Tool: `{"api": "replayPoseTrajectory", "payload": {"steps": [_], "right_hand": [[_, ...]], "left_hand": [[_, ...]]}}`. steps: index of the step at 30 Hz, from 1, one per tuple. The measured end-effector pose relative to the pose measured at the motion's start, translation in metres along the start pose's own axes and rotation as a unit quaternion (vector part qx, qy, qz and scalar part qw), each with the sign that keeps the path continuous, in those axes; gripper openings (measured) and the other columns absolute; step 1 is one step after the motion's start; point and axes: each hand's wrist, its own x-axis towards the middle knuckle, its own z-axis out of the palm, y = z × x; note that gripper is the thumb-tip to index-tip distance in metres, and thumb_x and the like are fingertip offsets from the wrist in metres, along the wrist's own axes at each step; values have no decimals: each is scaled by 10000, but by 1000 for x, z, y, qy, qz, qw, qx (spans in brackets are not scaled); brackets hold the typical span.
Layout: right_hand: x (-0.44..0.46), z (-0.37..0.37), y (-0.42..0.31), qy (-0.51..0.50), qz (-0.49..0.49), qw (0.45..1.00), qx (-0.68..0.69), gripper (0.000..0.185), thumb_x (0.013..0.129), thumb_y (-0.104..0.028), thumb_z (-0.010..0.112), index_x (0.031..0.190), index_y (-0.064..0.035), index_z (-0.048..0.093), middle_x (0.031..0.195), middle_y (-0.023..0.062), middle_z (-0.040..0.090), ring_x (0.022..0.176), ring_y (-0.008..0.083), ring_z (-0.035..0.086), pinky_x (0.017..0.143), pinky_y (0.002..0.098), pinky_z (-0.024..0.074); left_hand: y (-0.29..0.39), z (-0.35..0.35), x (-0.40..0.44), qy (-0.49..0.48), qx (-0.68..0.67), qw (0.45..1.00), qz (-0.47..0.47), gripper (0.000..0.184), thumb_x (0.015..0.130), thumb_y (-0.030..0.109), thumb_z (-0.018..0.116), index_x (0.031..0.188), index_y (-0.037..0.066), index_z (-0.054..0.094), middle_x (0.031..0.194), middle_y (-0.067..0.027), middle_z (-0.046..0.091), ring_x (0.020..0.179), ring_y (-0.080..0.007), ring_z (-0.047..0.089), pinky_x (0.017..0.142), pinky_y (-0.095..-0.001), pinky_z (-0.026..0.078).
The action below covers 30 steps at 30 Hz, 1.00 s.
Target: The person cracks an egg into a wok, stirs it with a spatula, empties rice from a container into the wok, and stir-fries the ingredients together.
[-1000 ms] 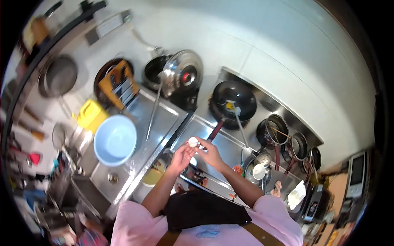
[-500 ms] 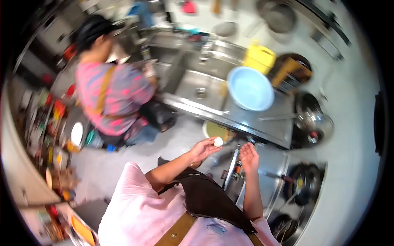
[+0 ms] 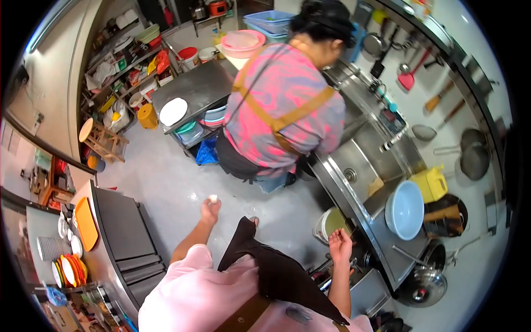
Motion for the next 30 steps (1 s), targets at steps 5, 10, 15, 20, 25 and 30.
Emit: {"api": "replayPoseTrajectory", "payload": {"steps": [5,10,15,20,25,30], "right_hand": [[19,50,20,0,0,999,-50,92,935,-164,615,931,-78,646,859,42,647,792,174,606,743,315,514],[29,91,12,8,-26,994,-101,131,948,-198,607,939,-73,647,852,32,651,783,162,609,742,303,515],[62,75,-8,-12,-29,997,-71,179,950,-248,618,999,-76,635,957,51,648,880,164,605,803,296,499],[103,91,-46,90,-81,992,-38,242,954,-281,602,1021,-49,621,969,89,657,882,209,621,832,334,512],[188,127,-130,78,-211,970,-94,223,969,-249,587,983,-29,617,846,61,641,751,150,623,675,287,524],[326,166,-262,37,-365,886,-285,223,942,-246,622,947,-24,649,838,24,661,769,91,607,672,238,470]], "left_hand": [[97,87,98,-19,55,989,135,375,982,327,494,1218,41,543,1107,-106,638,985,-259,637,865,-348,536],[144,138,166,126,256,954,87,695,917,389,588,1487,118,295,1218,-130,503,941,-235,520,862,-402,496],[76,41,214,211,327,889,243,388,850,233,621,1213,118,548,755,-55,515,539,-155,411,436,-336,346],[-31,8,117,-97,768,631,48,256,842,270,624,873,33,716,908,-214,699,888,-364,666,773,-445,513],[-116,91,67,-270,847,454,53,426,834,266,662,1199,52,621,1134,-226,663,1071,-382,631,917,-436,505],[-219,228,26,-345,817,462,-28,405,868,264,599,1236,93,593,1157,-160,665,1051,-337,641,920,-410,498]]}}
